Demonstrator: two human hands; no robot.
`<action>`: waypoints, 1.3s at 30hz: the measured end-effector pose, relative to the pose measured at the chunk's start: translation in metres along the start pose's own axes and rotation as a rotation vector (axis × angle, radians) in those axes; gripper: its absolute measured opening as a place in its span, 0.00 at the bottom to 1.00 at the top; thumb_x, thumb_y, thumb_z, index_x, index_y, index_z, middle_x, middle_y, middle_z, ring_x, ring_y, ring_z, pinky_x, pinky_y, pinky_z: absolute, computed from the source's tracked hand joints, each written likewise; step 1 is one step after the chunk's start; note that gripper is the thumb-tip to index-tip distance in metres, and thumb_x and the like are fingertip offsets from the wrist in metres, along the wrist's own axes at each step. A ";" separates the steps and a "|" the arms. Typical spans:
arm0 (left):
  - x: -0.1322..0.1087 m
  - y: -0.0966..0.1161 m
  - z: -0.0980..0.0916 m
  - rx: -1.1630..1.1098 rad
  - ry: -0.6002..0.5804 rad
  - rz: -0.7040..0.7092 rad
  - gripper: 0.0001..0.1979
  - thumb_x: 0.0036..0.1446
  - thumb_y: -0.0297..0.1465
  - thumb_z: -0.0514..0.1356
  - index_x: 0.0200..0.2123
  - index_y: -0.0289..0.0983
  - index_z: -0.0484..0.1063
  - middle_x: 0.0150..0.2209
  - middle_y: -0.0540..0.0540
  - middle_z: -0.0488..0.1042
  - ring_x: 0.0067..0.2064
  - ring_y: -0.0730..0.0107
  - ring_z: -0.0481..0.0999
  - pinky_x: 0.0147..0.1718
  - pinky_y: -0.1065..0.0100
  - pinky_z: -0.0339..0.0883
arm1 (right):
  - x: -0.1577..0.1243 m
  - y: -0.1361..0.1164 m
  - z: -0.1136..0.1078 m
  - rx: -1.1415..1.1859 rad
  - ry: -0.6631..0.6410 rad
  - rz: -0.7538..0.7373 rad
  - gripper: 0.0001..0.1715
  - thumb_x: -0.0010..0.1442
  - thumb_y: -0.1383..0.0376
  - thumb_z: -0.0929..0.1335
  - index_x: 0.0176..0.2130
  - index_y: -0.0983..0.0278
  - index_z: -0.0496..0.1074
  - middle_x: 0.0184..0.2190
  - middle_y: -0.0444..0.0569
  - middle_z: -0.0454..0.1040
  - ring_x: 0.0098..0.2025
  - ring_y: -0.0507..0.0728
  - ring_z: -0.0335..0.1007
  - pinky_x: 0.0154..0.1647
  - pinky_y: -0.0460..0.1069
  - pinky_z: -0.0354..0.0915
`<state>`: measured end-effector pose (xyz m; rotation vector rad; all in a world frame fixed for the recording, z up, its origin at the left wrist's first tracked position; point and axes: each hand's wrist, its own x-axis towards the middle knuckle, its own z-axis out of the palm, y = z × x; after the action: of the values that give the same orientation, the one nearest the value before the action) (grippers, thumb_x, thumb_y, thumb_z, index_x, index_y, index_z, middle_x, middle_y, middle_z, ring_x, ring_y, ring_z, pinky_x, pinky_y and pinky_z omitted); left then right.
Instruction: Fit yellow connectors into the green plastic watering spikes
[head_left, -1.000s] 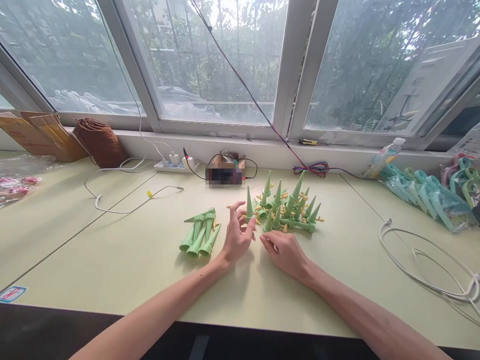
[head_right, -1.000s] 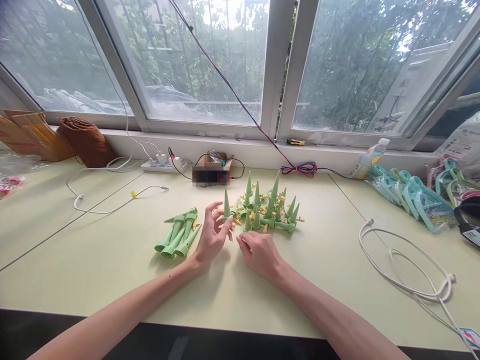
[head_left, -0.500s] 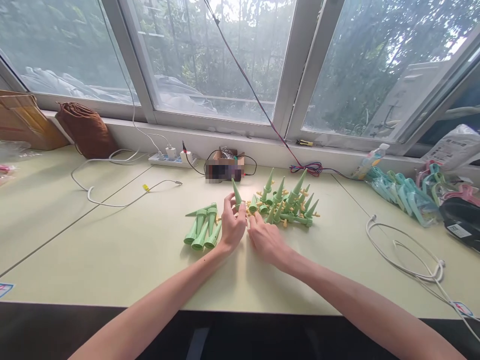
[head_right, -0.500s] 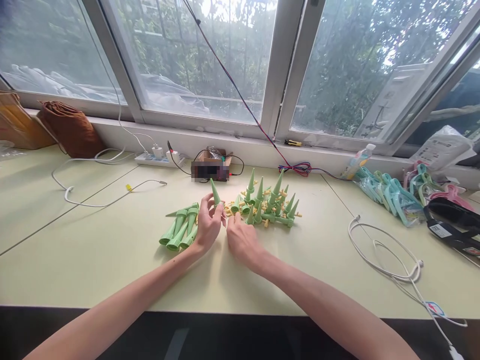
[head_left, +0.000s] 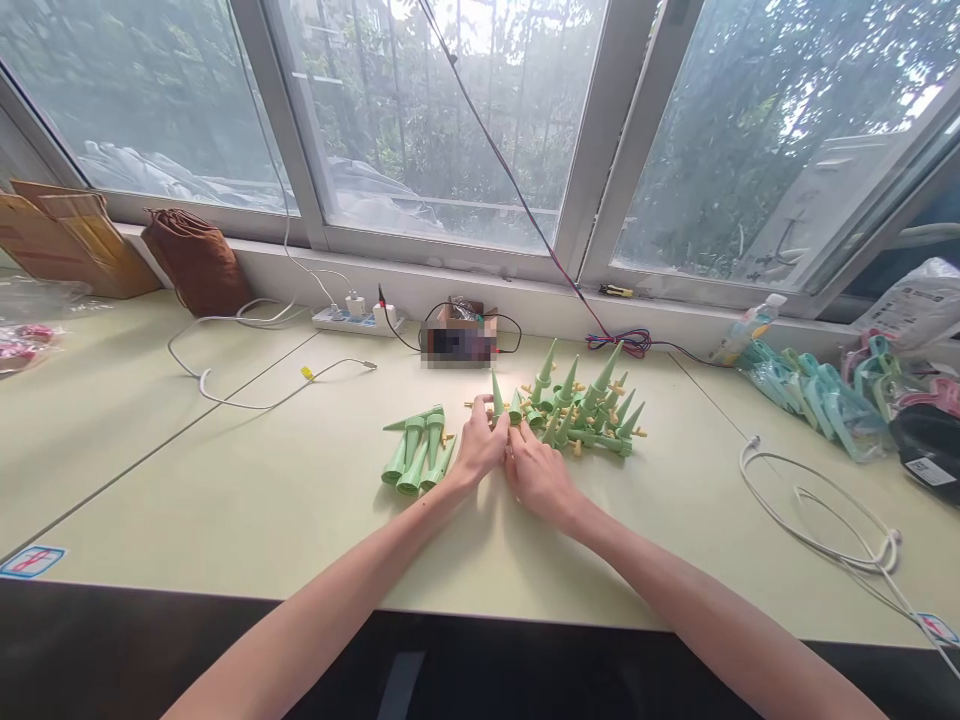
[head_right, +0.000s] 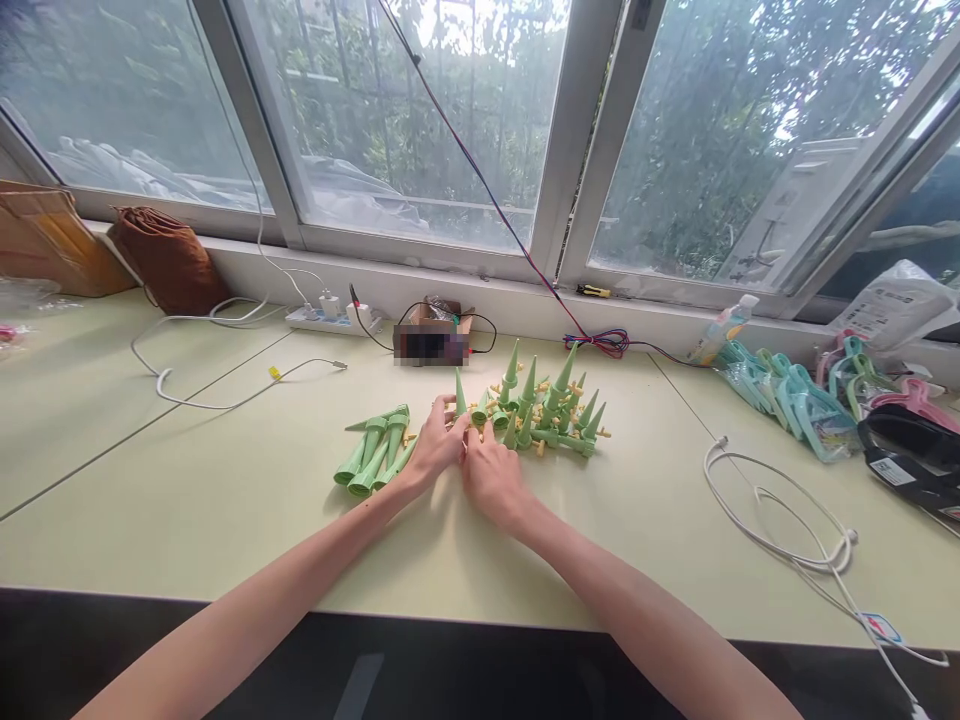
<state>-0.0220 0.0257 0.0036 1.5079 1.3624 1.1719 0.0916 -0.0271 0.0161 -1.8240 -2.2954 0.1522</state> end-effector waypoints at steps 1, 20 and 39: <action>0.001 0.000 0.000 -0.005 -0.004 -0.012 0.16 0.60 0.33 0.57 0.52 0.38 0.64 0.40 0.41 0.78 0.31 0.65 0.78 0.35 0.64 0.71 | 0.000 0.001 0.001 0.021 0.001 0.004 0.14 0.70 0.66 0.57 0.51 0.66 0.65 0.53 0.60 0.68 0.36 0.58 0.74 0.28 0.49 0.57; 0.002 -0.003 -0.001 -0.212 0.100 0.043 0.17 0.59 0.36 0.60 0.50 0.38 0.65 0.30 0.48 0.76 0.21 0.73 0.72 0.23 0.71 0.67 | -0.006 0.014 0.000 0.236 0.049 -0.120 0.14 0.70 0.67 0.60 0.53 0.61 0.68 0.48 0.50 0.77 0.49 0.58 0.74 0.40 0.47 0.61; 0.004 -0.001 -0.001 -0.258 0.113 0.034 0.16 0.60 0.38 0.58 0.49 0.39 0.62 0.37 0.46 0.77 0.21 0.75 0.71 0.20 0.73 0.64 | 0.002 0.008 0.002 0.003 0.126 0.058 0.12 0.70 0.69 0.61 0.51 0.63 0.68 0.46 0.52 0.73 0.35 0.56 0.74 0.27 0.47 0.53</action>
<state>-0.0233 0.0294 0.0031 1.3020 1.2082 1.4140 0.0983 -0.0228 0.0127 -1.8442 -2.1578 0.0482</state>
